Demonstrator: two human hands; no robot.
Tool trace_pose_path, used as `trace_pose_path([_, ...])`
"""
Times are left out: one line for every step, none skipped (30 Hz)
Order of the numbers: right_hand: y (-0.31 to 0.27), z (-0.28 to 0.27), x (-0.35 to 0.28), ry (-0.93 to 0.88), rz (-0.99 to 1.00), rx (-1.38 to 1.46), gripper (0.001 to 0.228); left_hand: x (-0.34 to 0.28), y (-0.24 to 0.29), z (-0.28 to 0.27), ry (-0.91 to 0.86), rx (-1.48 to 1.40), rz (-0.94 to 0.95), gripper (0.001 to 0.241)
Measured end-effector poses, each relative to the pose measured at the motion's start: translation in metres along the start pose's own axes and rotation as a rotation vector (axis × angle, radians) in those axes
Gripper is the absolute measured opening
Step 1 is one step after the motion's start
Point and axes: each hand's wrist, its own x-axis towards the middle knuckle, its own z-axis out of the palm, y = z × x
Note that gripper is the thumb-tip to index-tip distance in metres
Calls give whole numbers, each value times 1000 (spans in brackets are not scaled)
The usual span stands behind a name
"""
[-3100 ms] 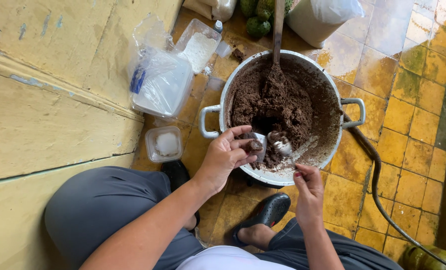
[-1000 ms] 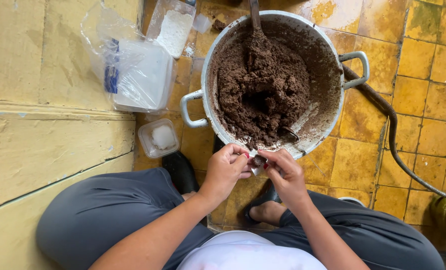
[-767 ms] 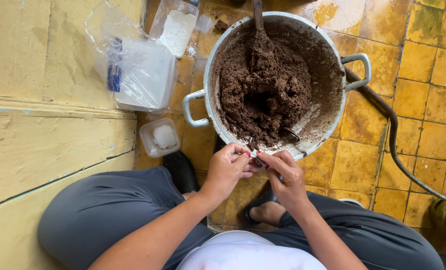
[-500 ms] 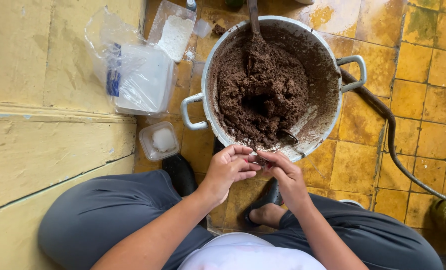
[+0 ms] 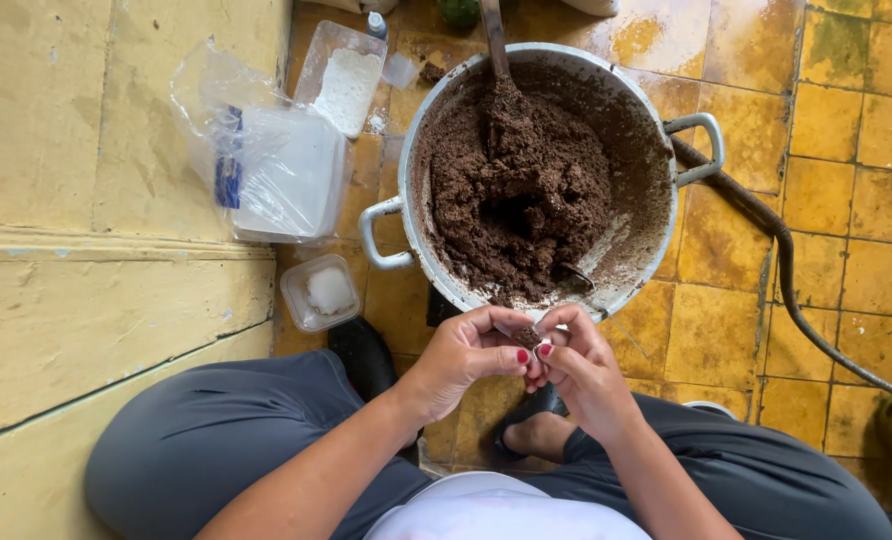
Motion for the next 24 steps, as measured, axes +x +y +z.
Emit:
trace_pose_path([-1, -1, -1, -17, -1, -1, 28, -3, 5, 5, -17, 9, 7, 48])
trace_pose_path([0, -2, -2, -18, 0, 0, 28, -1, 1, 1, -16, 9, 7, 48])
trace_pose_path([0, -3, -3, -22, 1, 1, 29, 1, -3, -2, -44, 22, 7, 44])
trace_pose_path([0, -5, -4, -26, 1, 1, 30, 3, -8, -6, -72, 36, 7, 41])
trace_pose_path([1, -5, -4, -26, 3, 0, 30, 4, -11, -8, -71, 35, 8, 41])
trace_pose_path([2, -5, -4, -41, -33, 11, 32, 5, -14, -10, -60, 22, 6, 41])
trace_pose_path([2, -6, -4, -58, -70, 22, 34, 6, -17, -11, -50, 10, 6, 41])
trace_pose_path([-6, 0, -6, -60, -69, 21, 34, 6, -13, -13, -49, 9, 8, 41])
trace_pose_path([-15, 5, -7, -130, -156, -62, 29, 5, -9, -16, -82, 50, 14, 40])
trace_pose_path([-23, 11, -8, -202, -243, -143, 24, 4, -4, -18, -114, 91, 20, 38])
trace_pose_path([-21, 8, -7, -207, -243, -144, 24, 5, -3, -18, -111, 90, 24, 38])
trace_pose_path([-18, 6, -7, -216, -307, -228, 20, 5, -3, -18, -94, 75, 43, 37])
trace_pose_path([-16, 3, -7, -221, -371, -311, 21, 6, -3, -18, -77, 59, 60, 37])
trace_pose_path([-15, 4, -5, -224, -371, -311, 21, 5, -2, -19, -74, 59, 62, 37])
trace_pose_path([-14, 5, -5, -208, -432, -389, 19, 5, -1, -19, -65, 40, 56, 35])
trace_pose_path([-13, 5, -5, -192, -494, -468, 21, 5, -1, -18, -55, 21, 50, 34])
trace_pose_path([-13, 3, -4, -189, -493, -469, 21, 4, -2, -18, -56, 21, 47, 34])
trace_pose_path([-12, 2, -4, -190, -518, -475, 20, 4, -2, -18, -51, 4, 29, 35])
trace_pose_path([-12, 1, -3, -191, -545, -480, 19, 3, -2, -18, -47, -11, 13, 36])
trace_pose_path([-13, -3, -2, -189, -546, -480, 19, 0, 1, -16, -48, -10, 11, 36])
trace_pose_path([-15, -6, -2, -199, -525, -448, 19, -2, 5, -14, -68, -46, -22, 34])
trace_pose_path([-16, -9, -1, -208, -504, -417, 19, -5, 8, -12, -88, -82, -55, 33])
trace_pose_path([-22, -11, -1, -202, -505, -417, 19, -6, 9, -11, -91, -80, -59, 33])
trace_pose_path([-27, -13, 0, -263, -474, -379, 20, -7, 10, -11, -123, -114, -114, 37])
